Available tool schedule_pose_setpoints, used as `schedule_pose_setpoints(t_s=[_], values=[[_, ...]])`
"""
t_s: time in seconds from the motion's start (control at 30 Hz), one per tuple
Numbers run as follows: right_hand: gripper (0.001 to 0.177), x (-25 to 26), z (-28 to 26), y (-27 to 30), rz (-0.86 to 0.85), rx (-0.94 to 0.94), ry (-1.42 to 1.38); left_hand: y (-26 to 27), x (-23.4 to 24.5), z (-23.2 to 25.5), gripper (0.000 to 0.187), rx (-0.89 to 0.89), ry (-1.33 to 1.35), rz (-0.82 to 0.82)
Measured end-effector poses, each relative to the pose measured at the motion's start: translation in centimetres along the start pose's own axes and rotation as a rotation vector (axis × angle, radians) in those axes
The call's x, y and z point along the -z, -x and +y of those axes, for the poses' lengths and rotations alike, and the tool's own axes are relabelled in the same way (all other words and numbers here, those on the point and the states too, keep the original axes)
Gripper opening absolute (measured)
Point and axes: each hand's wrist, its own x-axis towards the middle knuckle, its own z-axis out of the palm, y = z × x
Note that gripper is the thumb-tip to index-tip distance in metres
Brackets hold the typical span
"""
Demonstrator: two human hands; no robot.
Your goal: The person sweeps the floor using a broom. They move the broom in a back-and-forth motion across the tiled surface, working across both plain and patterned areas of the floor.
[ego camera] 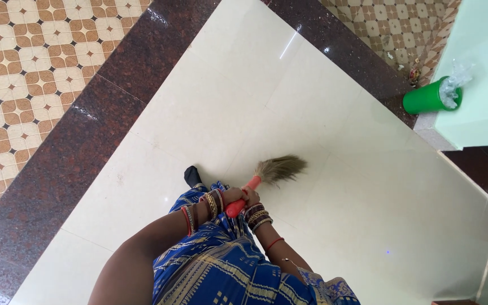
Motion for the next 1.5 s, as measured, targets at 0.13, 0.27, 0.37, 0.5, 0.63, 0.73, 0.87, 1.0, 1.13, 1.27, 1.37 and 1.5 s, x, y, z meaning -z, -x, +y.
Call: schedule_pose_setpoints(t_s=[0.13, 0.27, 0.37, 0.5, 0.63, 0.73, 0.87, 1.0, 1.13, 1.27, 1.37, 1.5], values=[[0.04, -1.1, -4.6, -5.1, 0.048, -0.247, -0.332, 1.0, 2.9, 1.2, 0.023, -0.05, 0.283, 0.169], [0.051, -1.7, -11.8, -8.4, -0.049, -0.476, -0.766, 3.2, 5.1, 2.6, 0.032, -0.108, 0.45, 0.318], [0.047, -2.5, -14.6, -11.4, -0.098, -0.477, -0.644, 4.6, 7.1, 4.9, 0.037, -0.177, 0.466, 0.4], [0.043, -3.3, -16.2, -14.4, -0.193, -0.343, -0.593, 6.5, 7.7, 8.0, 0.042, -0.196, 0.51, 0.502], [0.036, -2.6, -16.8, -16.3, -0.265, -0.287, -0.694, 7.7, 6.5, 11.5, 0.057, -0.266, 0.49, 0.576], [0.033, -1.3, -16.5, -16.4, -0.2, -0.205, -0.671, 8.0, 5.3, 13.6, 0.075, -0.216, 0.399, 0.586], [0.038, 0.5, -16.3, -15.4, -0.051, -0.154, -0.716, 7.6, 5.0, 14.0, 0.087, -0.259, 0.269, 0.494], [0.039, 1.5, -15.8, -14.3, 0.122, -0.276, -0.894, 5.1, 6.6, 13.2, 0.085, -0.24, 0.219, 0.291], [0.041, 2.8, -15.2, -13.6, 0.344, -0.415, -0.972, 1.4, 8.1, 13.6, 0.061, -0.178, 0.087, 0.107], [0.037, 5.0, -14.6, -13.1, 0.439, -0.726, -0.931, -3.2, 8.4, 14.7, 0.037, -0.11, -0.295, -0.019], [0.031, 6.3, -13.4, -13.3, 0.338, -0.735, -1.055, -6.1, 8.0, 14.9, 0.031, -0.073, -0.399, -0.067], [0.026, 6.0, -10.5, -15.9, 0.165, -0.682, -1.145, -7.7, 8.4, 15.5, 0.03, -0.003, -0.241, -0.054]])
